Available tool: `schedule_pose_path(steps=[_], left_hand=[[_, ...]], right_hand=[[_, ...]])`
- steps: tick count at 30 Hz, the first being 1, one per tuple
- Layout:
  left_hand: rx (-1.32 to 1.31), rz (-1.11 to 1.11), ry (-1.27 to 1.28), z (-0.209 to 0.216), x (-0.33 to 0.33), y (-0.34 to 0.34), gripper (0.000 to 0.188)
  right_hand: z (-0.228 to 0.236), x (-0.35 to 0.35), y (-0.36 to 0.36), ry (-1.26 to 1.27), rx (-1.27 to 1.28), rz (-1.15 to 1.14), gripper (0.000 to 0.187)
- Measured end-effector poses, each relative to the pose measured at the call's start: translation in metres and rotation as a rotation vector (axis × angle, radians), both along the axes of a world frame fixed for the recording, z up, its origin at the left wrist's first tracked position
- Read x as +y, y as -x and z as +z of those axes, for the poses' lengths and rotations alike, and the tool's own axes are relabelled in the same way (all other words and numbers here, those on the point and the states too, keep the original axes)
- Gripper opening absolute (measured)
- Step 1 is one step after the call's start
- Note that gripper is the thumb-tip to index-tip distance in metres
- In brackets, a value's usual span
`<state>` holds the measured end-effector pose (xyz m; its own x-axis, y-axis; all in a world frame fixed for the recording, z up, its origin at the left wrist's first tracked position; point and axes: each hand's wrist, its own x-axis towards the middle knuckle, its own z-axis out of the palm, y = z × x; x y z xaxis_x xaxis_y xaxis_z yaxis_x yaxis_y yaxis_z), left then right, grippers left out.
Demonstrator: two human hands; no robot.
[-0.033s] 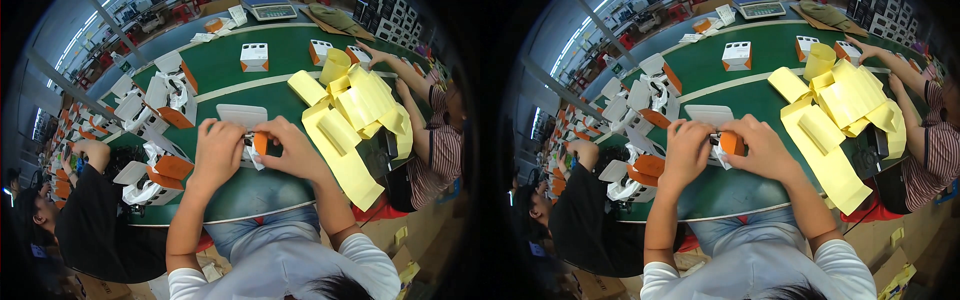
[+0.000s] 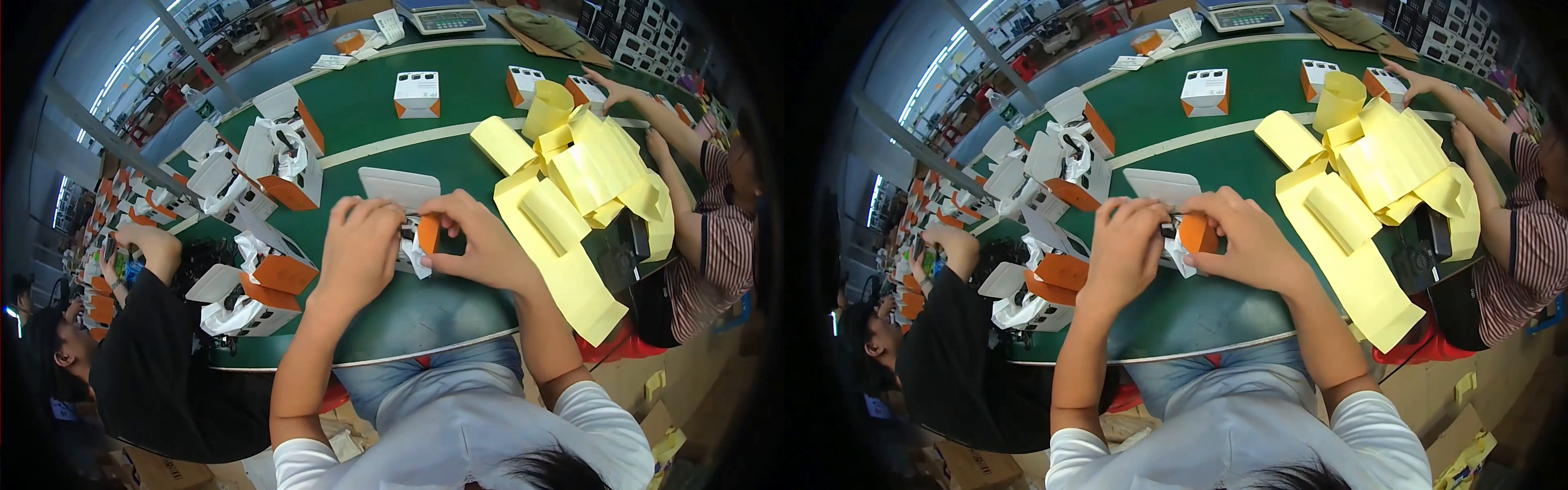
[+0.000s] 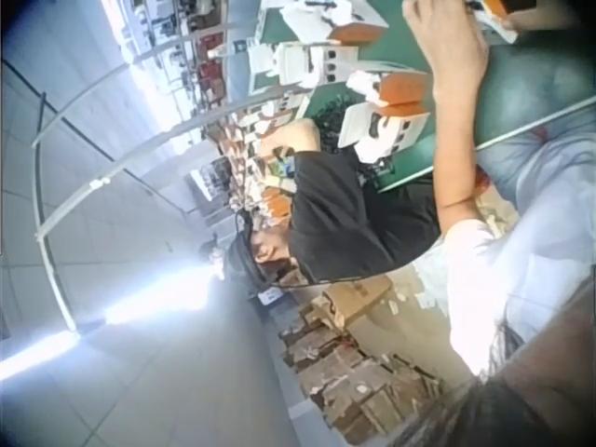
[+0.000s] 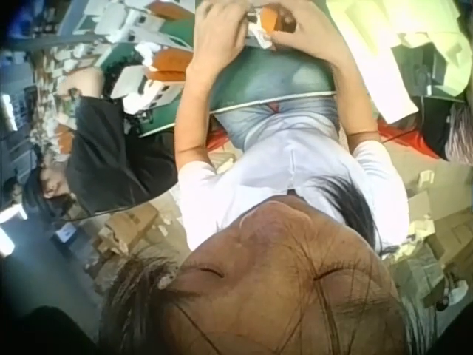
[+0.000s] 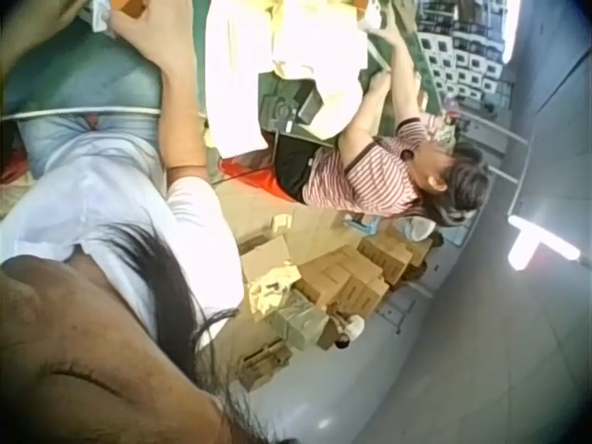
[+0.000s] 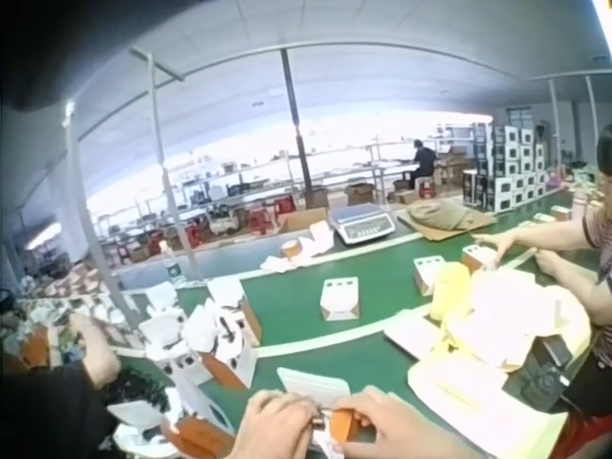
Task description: The person assembles and packs small electronic devices into boxes by hand, placing each device, its manual, and a cable into a box with packaging material.
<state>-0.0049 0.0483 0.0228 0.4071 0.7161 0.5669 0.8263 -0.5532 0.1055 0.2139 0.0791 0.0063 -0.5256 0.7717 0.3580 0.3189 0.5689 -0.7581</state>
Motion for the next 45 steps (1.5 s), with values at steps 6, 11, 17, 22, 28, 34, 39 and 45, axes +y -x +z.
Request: schedule_pose_path(steps=[6, 11, 17, 22, 28, 34, 39, 45], left_hand=[[-0.030, 0.020, -0.035, 0.002, 0.009, 0.002, 0.022], [0.146, -0.077, 0.035, 0.004, 0.008, 0.003, 0.038], [-0.034, -0.108, 0.189, 0.012, 0.000, 0.007, 0.043], [-0.178, -0.342, 0.249, 0.010, 0.002, 0.018, 0.028], [-0.021, -0.197, 0.187, 0.003, 0.001, 0.023, 0.016], [-0.062, -0.316, 0.167, 0.003, 0.008, 0.016, 0.026], [-0.062, -0.217, 0.266, 0.000, 0.006, 0.013, 0.033], [-0.061, -0.335, 0.253, 0.014, 0.015, 0.019, 0.032]], right_hand=[[-0.023, 0.003, 0.000, 0.092, 0.294, 0.097, 0.055], [-0.029, -0.013, 0.003, 0.064, 0.396, 0.012, 0.056], [-0.033, -0.019, 0.015, -0.035, 0.352, -0.094, 0.061], [-0.031, -0.018, 0.015, -0.046, 0.358, -0.093, 0.062], [-0.038, -0.022, 0.019, -0.145, 0.302, -0.152, 0.066], [-0.042, -0.024, 0.028, -0.184, 0.342, -0.219, 0.064], [-0.037, -0.023, 0.023, -0.232, 0.293, -0.225, 0.065], [-0.040, -0.033, 0.020, -0.262, 0.263, -0.248, 0.067]])
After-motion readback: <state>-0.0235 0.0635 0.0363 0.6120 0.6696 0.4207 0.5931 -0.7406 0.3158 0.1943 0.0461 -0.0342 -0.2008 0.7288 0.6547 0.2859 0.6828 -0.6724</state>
